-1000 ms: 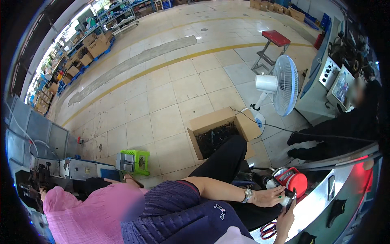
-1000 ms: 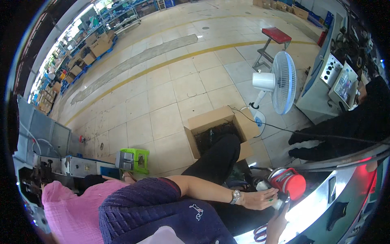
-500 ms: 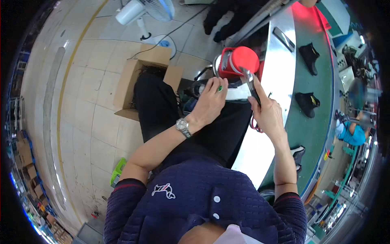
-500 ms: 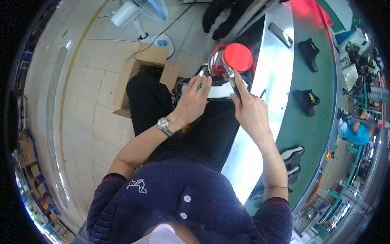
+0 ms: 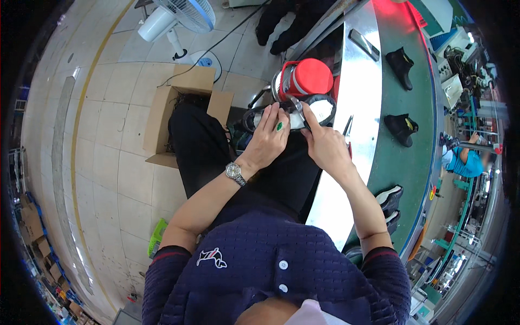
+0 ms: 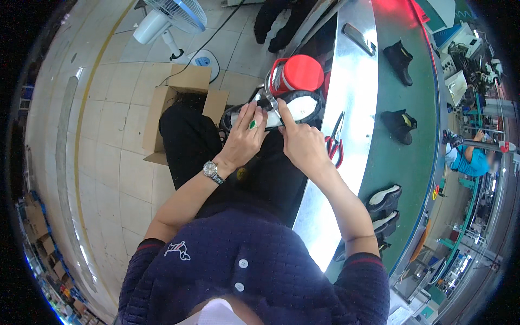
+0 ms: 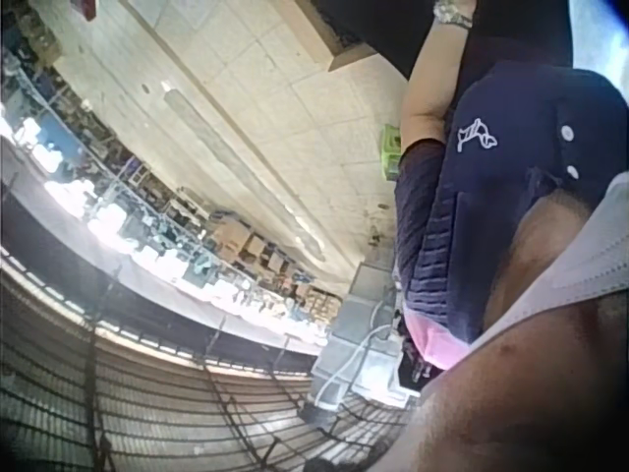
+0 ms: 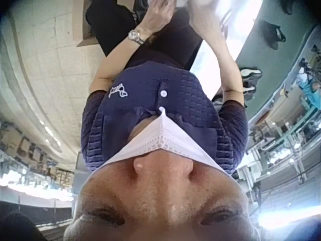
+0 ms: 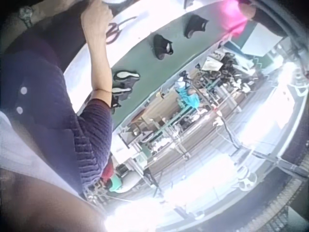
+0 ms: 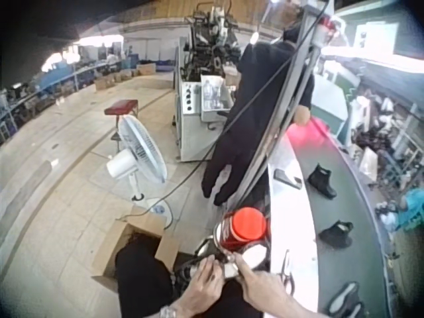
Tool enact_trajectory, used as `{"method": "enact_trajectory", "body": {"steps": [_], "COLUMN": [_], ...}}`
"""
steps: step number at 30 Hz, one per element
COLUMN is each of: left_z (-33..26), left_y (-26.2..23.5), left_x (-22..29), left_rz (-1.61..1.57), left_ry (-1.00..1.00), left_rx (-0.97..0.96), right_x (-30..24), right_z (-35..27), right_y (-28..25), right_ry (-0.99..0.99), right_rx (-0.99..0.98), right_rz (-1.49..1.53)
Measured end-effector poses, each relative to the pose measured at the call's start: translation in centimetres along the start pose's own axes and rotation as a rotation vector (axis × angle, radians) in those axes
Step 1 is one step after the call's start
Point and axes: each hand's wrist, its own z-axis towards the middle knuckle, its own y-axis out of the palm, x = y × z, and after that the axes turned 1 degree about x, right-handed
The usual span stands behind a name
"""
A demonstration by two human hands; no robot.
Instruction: Finishing the sole of a shoe by trimming excess material with pliers and scissors.
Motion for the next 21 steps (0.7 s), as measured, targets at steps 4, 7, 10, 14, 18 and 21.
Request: {"method": "enact_trajectory", "body": {"steps": [4,7,10,14,18,21], "left_z": [-0.4,1.0,1.4,-0.5,-1.1,-0.9], "left_y": [0.0,-1.9,-4.4,-3.6,-3.6,-3.4], "left_x": [-0.2,0.3,-0.9,-1.9,-1.9,-2.1], "left_rz": [-0.080,-0.491,-0.002,-0.306,-0.327,-0.414], "left_ry": [-0.055,-0.321,-0.382,-0.348,-0.351,-0.381], "left_rx": [0.014,-0.019,-0.084,-0.204,-0.158,-0.099], "right_x": [-1.7,-0.6,-0.6,-2.0,-2.2,-3.1], "right_z": [-0.2,0.1,0.3,-0.4,0.4,0.3], "right_y": [-0.9,0.5,-0.8,1.3,-0.1,0.8], "right_ry": [0.006,0.030,-0.057,-0.023,-0.047,-0.051], "right_rx": [0.034,0.031,-0.071,0.131,0.002,0.125], "right_rz": [0.124,0.111,0.033,0.246,0.163,0.292]}}
